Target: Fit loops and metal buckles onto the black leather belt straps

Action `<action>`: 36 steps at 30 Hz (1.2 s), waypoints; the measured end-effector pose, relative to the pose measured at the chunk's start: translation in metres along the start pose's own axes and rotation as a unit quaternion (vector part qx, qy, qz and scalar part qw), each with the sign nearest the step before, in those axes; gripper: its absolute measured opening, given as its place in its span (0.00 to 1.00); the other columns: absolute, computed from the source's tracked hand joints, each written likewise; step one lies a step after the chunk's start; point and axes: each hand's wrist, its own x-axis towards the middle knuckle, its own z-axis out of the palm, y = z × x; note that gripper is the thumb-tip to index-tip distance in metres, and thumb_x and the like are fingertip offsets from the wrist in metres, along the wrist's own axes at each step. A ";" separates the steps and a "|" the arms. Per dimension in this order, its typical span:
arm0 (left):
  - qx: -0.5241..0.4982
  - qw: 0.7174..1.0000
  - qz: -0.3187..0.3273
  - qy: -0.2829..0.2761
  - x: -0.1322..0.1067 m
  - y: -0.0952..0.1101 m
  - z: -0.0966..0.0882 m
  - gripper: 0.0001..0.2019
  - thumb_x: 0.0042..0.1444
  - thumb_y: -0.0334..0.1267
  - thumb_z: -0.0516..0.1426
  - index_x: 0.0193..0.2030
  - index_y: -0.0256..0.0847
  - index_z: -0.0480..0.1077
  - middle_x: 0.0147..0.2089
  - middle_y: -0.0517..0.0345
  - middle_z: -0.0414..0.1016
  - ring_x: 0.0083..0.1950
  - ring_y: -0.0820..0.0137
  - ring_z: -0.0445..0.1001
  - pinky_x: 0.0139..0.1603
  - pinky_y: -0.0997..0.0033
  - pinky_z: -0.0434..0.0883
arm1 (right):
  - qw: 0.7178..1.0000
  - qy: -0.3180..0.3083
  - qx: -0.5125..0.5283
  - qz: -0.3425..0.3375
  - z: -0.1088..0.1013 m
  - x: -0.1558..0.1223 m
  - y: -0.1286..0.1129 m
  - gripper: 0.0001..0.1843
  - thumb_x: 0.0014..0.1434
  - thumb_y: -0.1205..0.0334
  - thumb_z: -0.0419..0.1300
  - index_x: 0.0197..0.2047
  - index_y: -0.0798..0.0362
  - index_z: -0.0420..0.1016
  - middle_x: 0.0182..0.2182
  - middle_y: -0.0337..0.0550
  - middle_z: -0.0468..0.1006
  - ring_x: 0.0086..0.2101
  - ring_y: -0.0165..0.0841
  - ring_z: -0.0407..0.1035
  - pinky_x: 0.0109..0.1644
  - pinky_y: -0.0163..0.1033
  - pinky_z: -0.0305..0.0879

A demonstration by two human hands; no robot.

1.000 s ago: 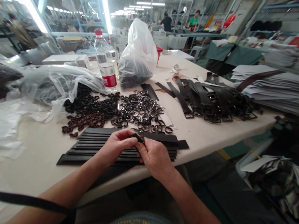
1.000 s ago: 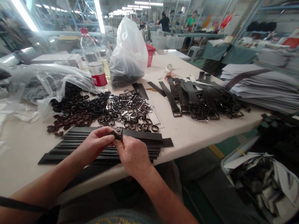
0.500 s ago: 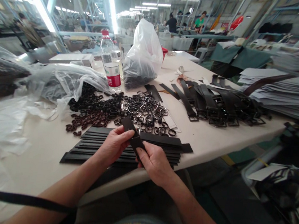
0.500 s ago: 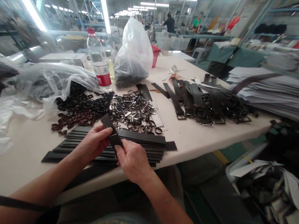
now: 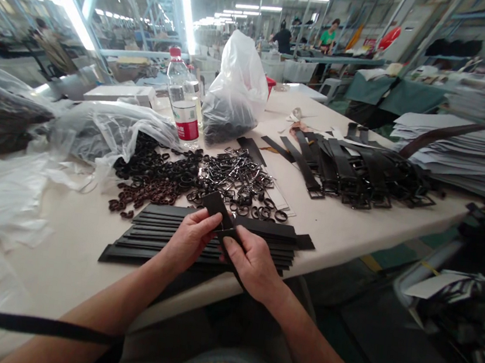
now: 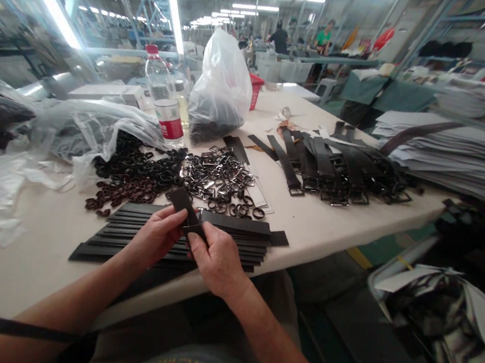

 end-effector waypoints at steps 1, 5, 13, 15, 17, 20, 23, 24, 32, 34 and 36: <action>0.005 1.000 -0.005 -0.002 -0.001 0.000 0.001 0.16 0.48 0.44 0.69 0.41 0.38 0.80 0.29 0.58 0.77 0.24 0.72 0.72 0.21 0.75 0.71 | 1.000 0.006 0.012 0.002 0.001 0.001 0.000 0.13 0.68 0.56 0.52 0.33 0.52 0.68 0.26 0.39 0.76 0.28 0.31 0.70 0.35 0.35 0.62; 0.024 0.998 0.031 0.041 -0.001 -0.003 0.003 0.18 0.43 0.41 0.71 0.43 0.42 0.81 0.31 0.60 0.79 0.29 0.73 0.74 0.30 0.75 0.73 | 0.999 0.039 0.031 0.017 0.006 0.004 -0.003 0.18 0.67 0.52 0.54 0.28 0.52 0.65 0.22 0.36 0.74 0.25 0.29 0.67 0.31 0.34 0.60; 0.276 0.935 0.220 -0.023 -0.009 0.006 -0.008 0.11 0.56 0.45 0.63 0.42 0.45 0.83 0.45 0.51 0.81 0.50 0.60 0.74 0.56 0.66 0.68 | 0.989 0.088 0.115 0.028 0.012 0.005 -0.003 0.19 0.66 0.47 0.55 0.31 0.53 0.70 0.20 0.34 0.67 0.25 0.29 0.63 0.29 0.33 0.59; 0.306 0.918 0.246 -0.052 -0.013 0.011 -0.010 0.17 0.59 0.50 0.59 0.46 0.44 0.83 0.48 0.49 0.80 0.55 0.56 0.73 0.61 0.62 0.66 | 0.989 0.088 0.119 0.026 0.010 0.006 -0.002 0.20 0.65 0.45 0.55 0.32 0.53 0.71 0.21 0.35 0.68 0.26 0.29 0.64 0.29 0.33 0.60; 0.297 0.924 0.237 -0.049 -0.015 0.014 -0.010 0.21 0.62 0.53 0.54 0.43 0.43 0.84 0.48 0.48 0.81 0.56 0.54 0.73 0.63 0.60 0.65 | 0.991 0.093 0.091 0.011 0.006 0.006 -0.003 0.20 0.65 0.46 0.55 0.31 0.54 0.71 0.22 0.35 0.69 0.26 0.29 0.64 0.30 0.32 0.60; 0.277 0.942 0.188 -0.026 -0.015 0.015 -0.010 0.18 0.61 0.51 0.56 0.38 0.44 0.84 0.47 0.49 0.81 0.54 0.56 0.74 0.60 0.63 0.67 | 0.996 0.084 0.031 -0.004 -0.003 0.006 -0.011 0.19 0.66 0.50 0.55 0.29 0.54 0.71 0.24 0.37 0.71 0.27 0.29 0.64 0.31 0.32 0.59; 0.253 0.958 0.130 -0.030 -0.015 0.016 -0.009 0.18 0.54 0.48 0.64 0.51 0.49 0.80 0.47 0.52 0.81 0.49 0.61 0.76 0.51 0.68 0.72 | 0.998 0.053 -0.029 -0.010 -0.014 0.004 -0.023 0.16 0.66 0.55 0.55 0.31 0.54 0.73 0.25 0.37 0.73 0.27 0.29 0.65 0.32 0.32 0.58; 0.240 0.964 0.111 -0.032 -0.016 0.017 -0.009 0.21 0.53 0.47 0.65 0.54 0.50 0.78 0.46 0.53 0.81 0.47 0.62 0.77 0.47 0.69 0.73 | 0.998 0.042 -0.050 -0.014 -0.018 0.002 -0.027 0.14 0.66 0.56 0.55 0.31 0.54 0.73 0.25 0.37 0.73 0.27 0.28 0.65 0.32 0.32 0.57; 0.323 0.937 0.125 -0.047 -0.040 0.029 -0.009 0.09 0.46 0.47 0.68 0.30 0.45 0.83 0.33 0.50 0.81 0.36 0.61 0.77 0.39 0.69 0.75 | 0.993 -0.051 -0.109 -0.022 -0.031 -0.018 -0.045 0.16 0.66 0.56 0.57 0.28 0.54 0.70 0.23 0.35 0.71 0.26 0.27 0.63 0.29 0.30 0.54; 0.336 0.931 0.145 -0.005 -0.052 0.030 -0.008 0.09 0.44 0.47 0.69 0.26 0.45 0.82 0.30 0.51 0.80 0.34 0.62 0.76 0.36 0.70 0.75 | 0.989 -0.084 -0.121 -0.029 -0.032 -0.025 -0.047 0.17 0.67 0.55 0.57 0.27 0.53 0.69 0.23 0.34 0.71 0.25 0.26 0.63 0.29 0.30 0.53; 0.319 0.936 0.143 0.039 -0.065 0.029 -0.005 0.10 0.44 0.48 0.69 0.25 0.45 0.81 0.29 0.53 0.79 0.32 0.63 0.76 0.34 0.71 0.74 | 0.981 -0.118 -0.145 -0.045 -0.036 -0.030 -0.050 0.18 0.67 0.53 0.56 0.28 0.53 0.70 0.24 0.34 0.72 0.26 0.25 0.65 0.29 0.29 0.53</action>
